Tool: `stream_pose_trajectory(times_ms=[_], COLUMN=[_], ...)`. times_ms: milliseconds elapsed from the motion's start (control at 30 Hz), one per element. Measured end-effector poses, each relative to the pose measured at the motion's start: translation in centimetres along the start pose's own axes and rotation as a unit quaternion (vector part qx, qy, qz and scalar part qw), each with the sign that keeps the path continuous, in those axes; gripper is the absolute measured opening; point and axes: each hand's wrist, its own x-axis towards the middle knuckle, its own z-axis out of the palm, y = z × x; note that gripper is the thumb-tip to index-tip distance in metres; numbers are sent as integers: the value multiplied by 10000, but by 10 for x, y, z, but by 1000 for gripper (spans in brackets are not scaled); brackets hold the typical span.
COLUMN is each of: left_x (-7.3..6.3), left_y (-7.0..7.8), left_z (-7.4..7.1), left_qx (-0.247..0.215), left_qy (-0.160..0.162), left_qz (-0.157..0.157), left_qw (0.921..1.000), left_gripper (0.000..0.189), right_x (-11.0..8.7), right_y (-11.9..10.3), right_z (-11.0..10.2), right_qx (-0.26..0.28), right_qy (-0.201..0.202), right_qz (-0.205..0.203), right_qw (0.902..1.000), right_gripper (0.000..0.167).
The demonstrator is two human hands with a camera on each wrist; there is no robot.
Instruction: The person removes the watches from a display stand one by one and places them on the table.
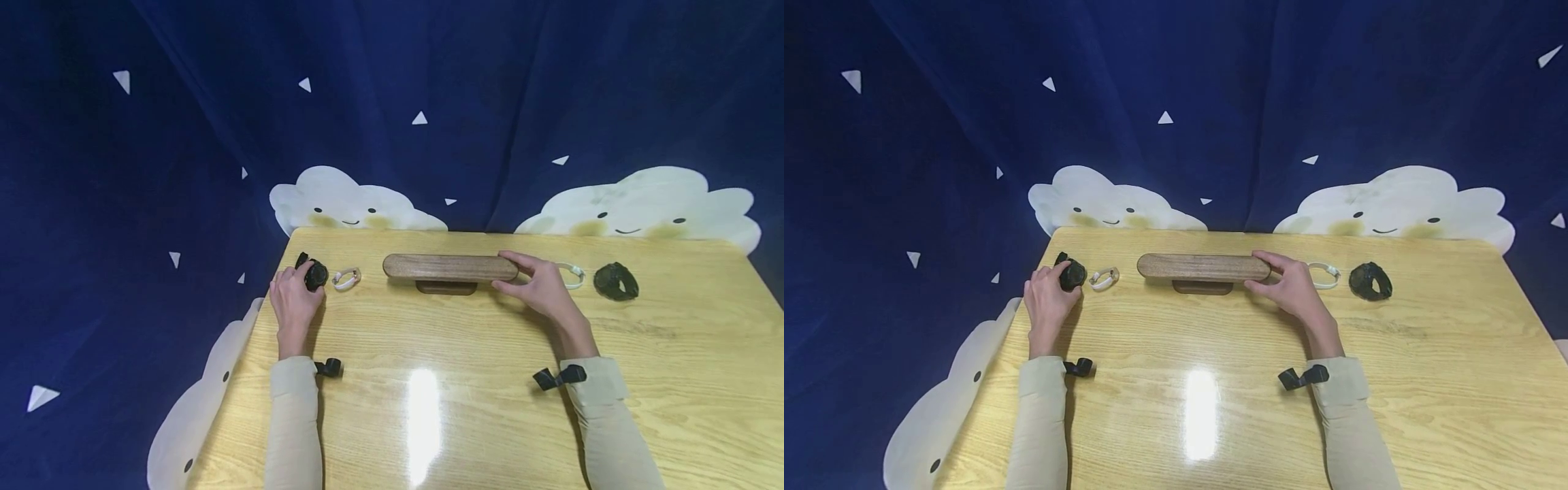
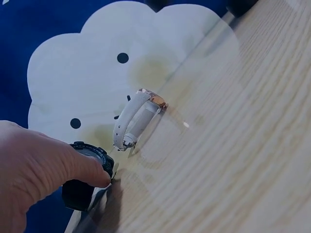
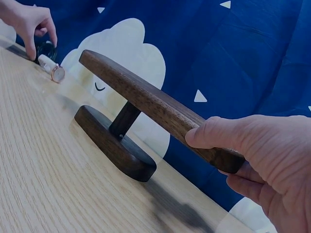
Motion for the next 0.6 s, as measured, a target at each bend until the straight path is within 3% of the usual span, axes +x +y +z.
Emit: stream_pose_trajectory(times_ms=[467, 600], left_x=[5, 3], left_y=[16, 26], left_z=[3, 0], left_qx=[-104, -203], left_qy=[-378, -137], left_qz=[-87, -35], left_qw=[9992, 9997], left_gripper=[57, 49], right_x=[-5, -8], right_y=[2, -1], right_z=[-8, -10], right_qx=[-266, -546], right_qy=[-40, 103], right_qz=[47, -75], right_qw=[9996, 9984], right_gripper=[71, 70])
